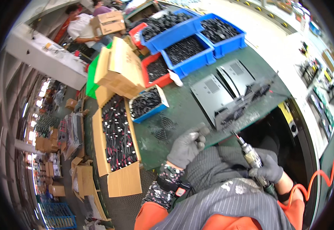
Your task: Assembling cooling fans onto a metal housing frame using an electric screwdriver.
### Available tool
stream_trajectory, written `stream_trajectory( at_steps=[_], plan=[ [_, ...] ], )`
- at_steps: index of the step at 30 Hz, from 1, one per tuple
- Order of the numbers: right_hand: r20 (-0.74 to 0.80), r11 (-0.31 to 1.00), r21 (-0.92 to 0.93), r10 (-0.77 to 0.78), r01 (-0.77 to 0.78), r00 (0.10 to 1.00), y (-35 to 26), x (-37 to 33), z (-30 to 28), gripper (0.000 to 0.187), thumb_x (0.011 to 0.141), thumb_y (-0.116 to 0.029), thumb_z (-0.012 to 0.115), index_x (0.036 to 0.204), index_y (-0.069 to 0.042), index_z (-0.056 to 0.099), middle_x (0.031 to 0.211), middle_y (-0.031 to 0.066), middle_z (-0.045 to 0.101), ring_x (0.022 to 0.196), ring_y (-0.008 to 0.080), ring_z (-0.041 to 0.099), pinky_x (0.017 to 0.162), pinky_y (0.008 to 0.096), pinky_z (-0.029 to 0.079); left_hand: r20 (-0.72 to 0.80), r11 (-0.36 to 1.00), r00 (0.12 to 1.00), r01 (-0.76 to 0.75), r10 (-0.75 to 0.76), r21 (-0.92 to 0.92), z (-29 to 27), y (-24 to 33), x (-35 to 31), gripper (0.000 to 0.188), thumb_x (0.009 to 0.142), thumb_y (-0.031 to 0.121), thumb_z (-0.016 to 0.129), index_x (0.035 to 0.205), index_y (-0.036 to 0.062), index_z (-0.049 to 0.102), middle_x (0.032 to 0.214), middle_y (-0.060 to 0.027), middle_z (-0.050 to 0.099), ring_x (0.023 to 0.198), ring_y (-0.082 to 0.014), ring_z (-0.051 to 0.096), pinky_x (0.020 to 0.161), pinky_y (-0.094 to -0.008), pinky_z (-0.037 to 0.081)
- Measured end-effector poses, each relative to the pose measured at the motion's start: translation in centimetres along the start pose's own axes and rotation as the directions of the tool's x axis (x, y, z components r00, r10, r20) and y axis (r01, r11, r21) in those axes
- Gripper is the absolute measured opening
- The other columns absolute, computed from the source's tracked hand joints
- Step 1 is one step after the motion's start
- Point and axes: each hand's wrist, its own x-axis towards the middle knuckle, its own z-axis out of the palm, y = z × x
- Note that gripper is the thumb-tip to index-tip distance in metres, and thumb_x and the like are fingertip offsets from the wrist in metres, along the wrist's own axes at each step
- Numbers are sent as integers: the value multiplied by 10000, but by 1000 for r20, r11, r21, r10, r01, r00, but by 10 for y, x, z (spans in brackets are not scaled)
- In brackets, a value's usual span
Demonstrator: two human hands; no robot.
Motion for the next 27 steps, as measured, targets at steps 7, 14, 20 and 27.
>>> stream_trajectory(
  at_steps=[7, 14, 20, 27],
  plan=[
    [203, 1000, -10, -20, 22, 979, -34, -14, 5, 604, 692, -317, 882, 1129, -18, 592, 894, 68, 661, 807, 164, 631, 731, 331, 511, 157, 979, 983, -124, 99, 164, 4, -8, -9, 270, 993, 284, 579, 1053, 25, 622, 761, -12, 582, 599, -64, 478, 484, -197, 373],
    [252, 978, -96, -158, 187, 955, -47, -7, 22, 622, 687, -359, 874, 1142, -38, 596, 885, 60, 674, 810, 158, 656, 738, 323, 528, 42, 742, 953, -261, 300, 618, 22, -19, -19, 355, 1027, 354, 508, 843, 54, 557, 657, 22, 462, 540, -53, 365, 464, -213, 271],
    [266, 975, -87, -173, 203, 948, -36, -7, 26, 590, 686, -329, 863, 1143, -58, 606, 917, 75, 683, 822, 181, 660, 755, 325, 528, 92, 646, 945, -283, 312, 709, 36, -20, -21, 405, 994, 406, 561, 827, 40, 610, 659, 38, 501, 549, -30, 393, 483, -193, 279],
    [264, 977, -47, -189, 209, 946, -24, -6, 25, 599, 688, -351, 860, 1142, -52, 608, 926, 74, 682, 826, 175, 658, 750, 324, 525, 178, 453, 942, -296, 285, 841, 37, -11, -18, 419, 968, 425, 593, 805, 39, 615, 682, 40, 536, 592, -32, 435, 533, -208, 330]
  ],
)
